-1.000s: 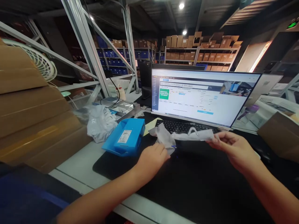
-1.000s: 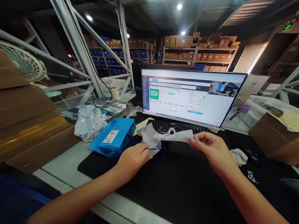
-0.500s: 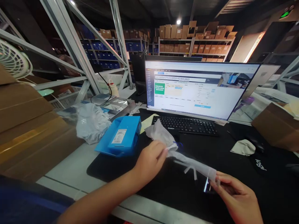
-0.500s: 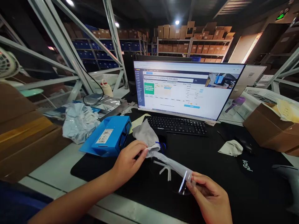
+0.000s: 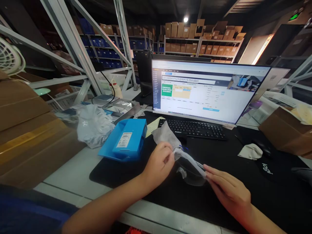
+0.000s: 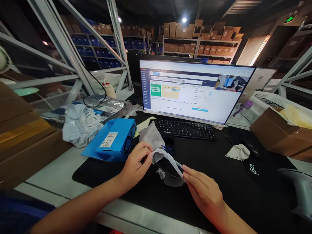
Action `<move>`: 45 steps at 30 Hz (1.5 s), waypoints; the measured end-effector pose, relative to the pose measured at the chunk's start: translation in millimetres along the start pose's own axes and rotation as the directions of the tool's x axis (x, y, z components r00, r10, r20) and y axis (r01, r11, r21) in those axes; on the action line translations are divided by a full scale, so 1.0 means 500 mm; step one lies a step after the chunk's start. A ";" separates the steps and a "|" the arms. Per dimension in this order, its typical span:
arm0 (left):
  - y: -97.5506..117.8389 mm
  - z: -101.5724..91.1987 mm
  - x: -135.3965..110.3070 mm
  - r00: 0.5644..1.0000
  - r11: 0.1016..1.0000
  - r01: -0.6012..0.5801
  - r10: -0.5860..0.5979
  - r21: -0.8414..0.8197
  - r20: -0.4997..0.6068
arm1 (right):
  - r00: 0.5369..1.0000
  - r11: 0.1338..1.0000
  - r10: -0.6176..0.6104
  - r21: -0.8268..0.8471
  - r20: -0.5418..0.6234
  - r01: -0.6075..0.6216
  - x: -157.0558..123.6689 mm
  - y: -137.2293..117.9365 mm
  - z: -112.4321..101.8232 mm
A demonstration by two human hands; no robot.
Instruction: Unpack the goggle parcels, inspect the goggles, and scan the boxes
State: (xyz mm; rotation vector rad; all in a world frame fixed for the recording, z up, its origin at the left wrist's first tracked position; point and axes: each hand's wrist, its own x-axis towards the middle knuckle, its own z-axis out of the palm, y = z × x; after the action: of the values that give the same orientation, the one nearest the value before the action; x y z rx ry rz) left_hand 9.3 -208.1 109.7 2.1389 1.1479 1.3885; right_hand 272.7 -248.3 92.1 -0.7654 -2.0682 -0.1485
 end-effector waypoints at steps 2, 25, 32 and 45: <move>-0.002 0.000 -0.002 1.000 1.000 -0.011 0.011 0.013 0.025 | 0.999 0.998 0.006 -0.060 -0.033 -0.008 0.013 0.003 -0.004; -0.018 -0.041 0.022 1.000 0.974 0.021 -0.025 0.227 0.016 | 0.909 0.878 -0.412 -0.238 0.068 0.416 0.097 0.053 0.049; 0.035 -0.064 0.171 0.838 0.792 -0.082 -0.273 0.605 0.472 | 0.921 0.897 -0.389 -0.235 -0.020 0.374 0.084 0.060 0.061; 0.045 -0.031 0.217 0.840 0.947 -0.169 -0.007 0.274 0.543 | 0.987 0.988 -0.135 -0.092 -0.085 0.127 0.100 0.081 0.085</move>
State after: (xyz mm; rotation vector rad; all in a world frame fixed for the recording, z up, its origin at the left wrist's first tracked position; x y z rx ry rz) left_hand 26.6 -139.9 196.6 2.5891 1.0982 0.5665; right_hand 245.2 -176.6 99.5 -0.6626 -2.0359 -0.3423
